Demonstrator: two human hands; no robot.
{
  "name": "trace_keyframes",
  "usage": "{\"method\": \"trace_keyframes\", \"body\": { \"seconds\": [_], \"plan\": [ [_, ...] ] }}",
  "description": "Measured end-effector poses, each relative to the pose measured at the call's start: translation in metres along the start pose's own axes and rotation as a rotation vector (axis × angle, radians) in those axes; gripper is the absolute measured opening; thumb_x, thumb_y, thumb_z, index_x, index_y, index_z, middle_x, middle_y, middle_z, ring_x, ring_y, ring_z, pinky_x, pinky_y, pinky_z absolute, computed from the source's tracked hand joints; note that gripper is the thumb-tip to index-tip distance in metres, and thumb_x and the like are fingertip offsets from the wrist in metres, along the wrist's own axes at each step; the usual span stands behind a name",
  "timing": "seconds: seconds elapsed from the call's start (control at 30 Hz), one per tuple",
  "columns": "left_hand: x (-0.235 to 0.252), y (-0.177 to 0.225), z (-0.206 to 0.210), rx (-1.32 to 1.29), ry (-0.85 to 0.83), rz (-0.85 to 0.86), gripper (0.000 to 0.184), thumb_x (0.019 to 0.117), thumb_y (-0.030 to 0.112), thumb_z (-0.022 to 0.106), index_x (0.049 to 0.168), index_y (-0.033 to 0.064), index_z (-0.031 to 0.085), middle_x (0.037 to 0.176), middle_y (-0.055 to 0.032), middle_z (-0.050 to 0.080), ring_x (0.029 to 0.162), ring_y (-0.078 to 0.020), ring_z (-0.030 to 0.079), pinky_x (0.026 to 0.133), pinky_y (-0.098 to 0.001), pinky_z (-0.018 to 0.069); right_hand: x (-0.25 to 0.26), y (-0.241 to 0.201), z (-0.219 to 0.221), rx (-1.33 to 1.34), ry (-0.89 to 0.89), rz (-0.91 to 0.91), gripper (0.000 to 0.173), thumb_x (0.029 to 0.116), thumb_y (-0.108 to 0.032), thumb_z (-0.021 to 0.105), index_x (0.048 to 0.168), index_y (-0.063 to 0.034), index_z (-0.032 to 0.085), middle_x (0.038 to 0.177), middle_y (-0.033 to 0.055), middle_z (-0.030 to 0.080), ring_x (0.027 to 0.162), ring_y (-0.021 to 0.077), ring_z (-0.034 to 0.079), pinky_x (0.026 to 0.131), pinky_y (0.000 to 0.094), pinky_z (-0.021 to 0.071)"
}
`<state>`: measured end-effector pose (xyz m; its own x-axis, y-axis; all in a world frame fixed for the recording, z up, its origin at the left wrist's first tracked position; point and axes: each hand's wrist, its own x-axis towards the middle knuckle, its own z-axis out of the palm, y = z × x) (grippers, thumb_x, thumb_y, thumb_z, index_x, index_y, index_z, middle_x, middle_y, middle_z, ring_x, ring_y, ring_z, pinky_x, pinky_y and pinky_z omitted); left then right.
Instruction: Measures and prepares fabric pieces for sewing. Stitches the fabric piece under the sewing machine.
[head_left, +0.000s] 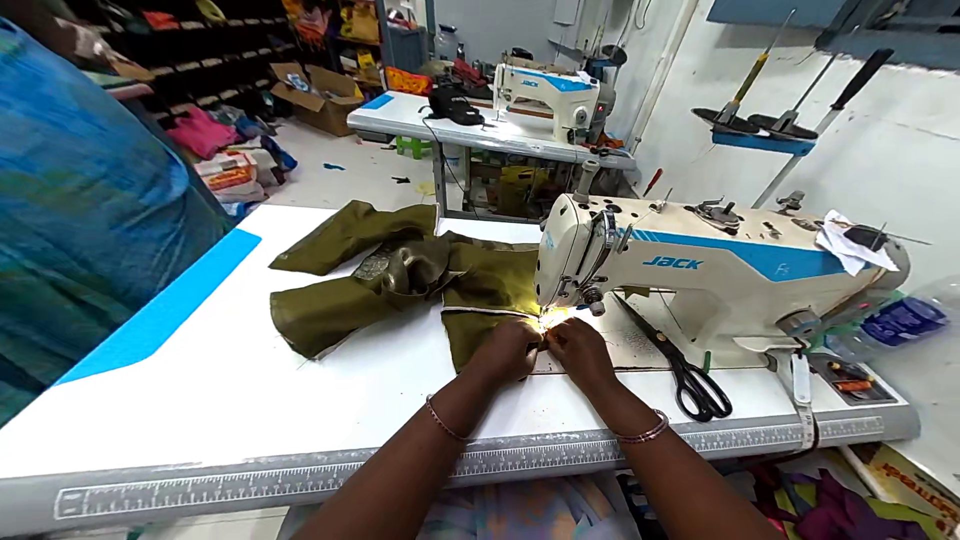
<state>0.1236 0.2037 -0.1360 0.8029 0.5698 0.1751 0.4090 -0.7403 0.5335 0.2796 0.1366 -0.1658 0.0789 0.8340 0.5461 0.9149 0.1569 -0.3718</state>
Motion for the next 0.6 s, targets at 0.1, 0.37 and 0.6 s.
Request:
{"method": "trace_keyframes", "body": {
  "seconds": [0.1, 0.37, 0.6],
  "plan": [
    [0.001, -0.002, -0.001, -0.009, -0.001, 0.022, 0.014, 0.0931, -0.002, 0.065, 0.1, -0.0039, 0.076, 0.104, -0.0193, 0.073, 0.107, -0.0335, 0.068, 0.101, -0.0467, 0.0498, 0.007, -0.003, -0.003, -0.105, -0.085, 0.108, 0.01, 0.092, 0.001, 0.068, 0.094, 0.0081, 0.073, 0.096, 0.0262, 0.07, 0.096, 0.0411, 0.07, 0.088, 0.0513, 0.0571],
    [0.005, -0.018, 0.005, -0.064, 0.002, 0.023, 0.016, 0.095, 0.001, 0.063, 0.102, -0.0002, 0.078, 0.105, -0.0152, 0.075, 0.107, -0.0277, 0.068, 0.102, -0.0417, 0.0498, -0.001, 0.022, -0.01, 0.081, 0.095, 0.135, 0.01, 0.0878, 0.0, 0.075, 0.095, 0.0066, 0.071, 0.094, 0.021, 0.071, 0.083, 0.0306, 0.072, 0.077, 0.0453, 0.0617],
    [0.004, -0.01, 0.001, -0.082, -0.03, -0.032, 0.018, 0.096, 0.001, 0.062, 0.107, -0.0013, 0.077, 0.109, -0.0182, 0.073, 0.11, -0.0305, 0.067, 0.103, -0.0445, 0.0491, 0.006, 0.011, 0.002, -0.078, 0.005, -0.018, 0.008, 0.0884, -0.002, 0.073, 0.086, 0.0058, 0.072, 0.083, 0.0221, 0.069, 0.082, 0.0372, 0.07, 0.078, 0.0493, 0.0583]
  ]
}}
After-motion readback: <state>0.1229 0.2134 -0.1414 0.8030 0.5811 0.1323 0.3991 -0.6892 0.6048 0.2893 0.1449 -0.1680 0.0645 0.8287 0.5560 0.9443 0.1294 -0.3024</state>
